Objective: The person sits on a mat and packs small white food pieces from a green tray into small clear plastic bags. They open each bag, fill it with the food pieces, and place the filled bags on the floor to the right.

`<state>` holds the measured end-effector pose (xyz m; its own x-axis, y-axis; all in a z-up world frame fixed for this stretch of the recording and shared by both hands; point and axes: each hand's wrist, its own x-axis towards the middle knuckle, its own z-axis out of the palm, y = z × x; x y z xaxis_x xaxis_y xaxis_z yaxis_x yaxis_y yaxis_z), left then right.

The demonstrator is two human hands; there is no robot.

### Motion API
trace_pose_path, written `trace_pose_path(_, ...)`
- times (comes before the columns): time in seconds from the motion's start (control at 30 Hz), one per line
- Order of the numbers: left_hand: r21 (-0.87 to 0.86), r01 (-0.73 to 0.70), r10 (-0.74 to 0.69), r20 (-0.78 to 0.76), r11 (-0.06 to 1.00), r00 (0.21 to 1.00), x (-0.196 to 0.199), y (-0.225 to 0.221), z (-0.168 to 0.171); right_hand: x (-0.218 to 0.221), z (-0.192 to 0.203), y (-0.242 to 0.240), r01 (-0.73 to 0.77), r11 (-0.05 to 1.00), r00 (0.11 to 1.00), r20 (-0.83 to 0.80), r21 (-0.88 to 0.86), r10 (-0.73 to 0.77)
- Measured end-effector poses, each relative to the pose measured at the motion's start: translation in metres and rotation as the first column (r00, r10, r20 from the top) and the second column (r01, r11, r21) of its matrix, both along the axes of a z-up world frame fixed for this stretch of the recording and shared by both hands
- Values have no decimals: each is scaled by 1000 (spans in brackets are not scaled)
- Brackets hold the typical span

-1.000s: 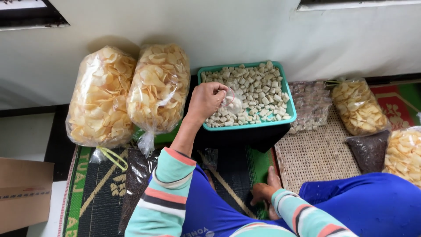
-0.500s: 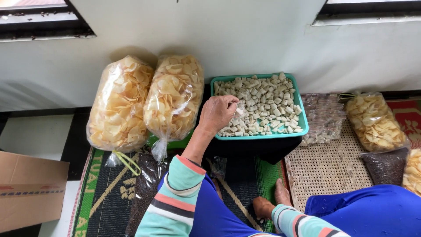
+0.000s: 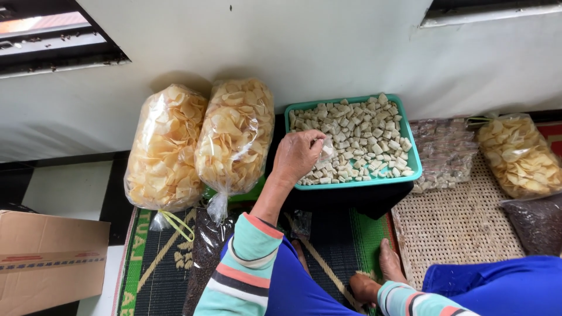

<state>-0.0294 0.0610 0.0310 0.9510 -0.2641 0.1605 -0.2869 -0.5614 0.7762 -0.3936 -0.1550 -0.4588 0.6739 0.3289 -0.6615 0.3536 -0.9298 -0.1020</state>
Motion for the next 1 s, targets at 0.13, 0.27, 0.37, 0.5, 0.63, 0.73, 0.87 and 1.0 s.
trace_pose_path(0.13,18,0,0,-16,1000,1000,6,-1,-3,29,7,-12,88,996,991,-98,22,-86)
trace_pose_path(0.27,-40,0,0,4,999,1000,23,2,-22,92,17,-27,175,984,964,-206,24,-166)
trace_pose_path(0.37,93,10,-14,44,996,999,25,7,-32,141,58,-17,232,973,936,-274,15,-220)
trace_pose_path(0.5,21,-2,1,43,1000,999,25,7,-25,229,238,11,250,840,962,-226,482,-156)
trace_pose_path(0.63,34,24,-26,52,999,998,21,-8,-18,269,427,4,171,507,916,53,845,-397)
trace_pose_path(0.73,59,84,-88,54,995,995,22,-21,-18,304,468,-19,-194,475,722,453,858,-523)
trace_pose_path(0.87,9,132,-132,-4,991,991,8,-32,2,331,506,-23,-371,551,586,648,748,-486)
trace_pose_path(1.0,30,147,-147,-17,989,989,17,-32,-9,355,494,-22,-453,551,657,680,701,-325)
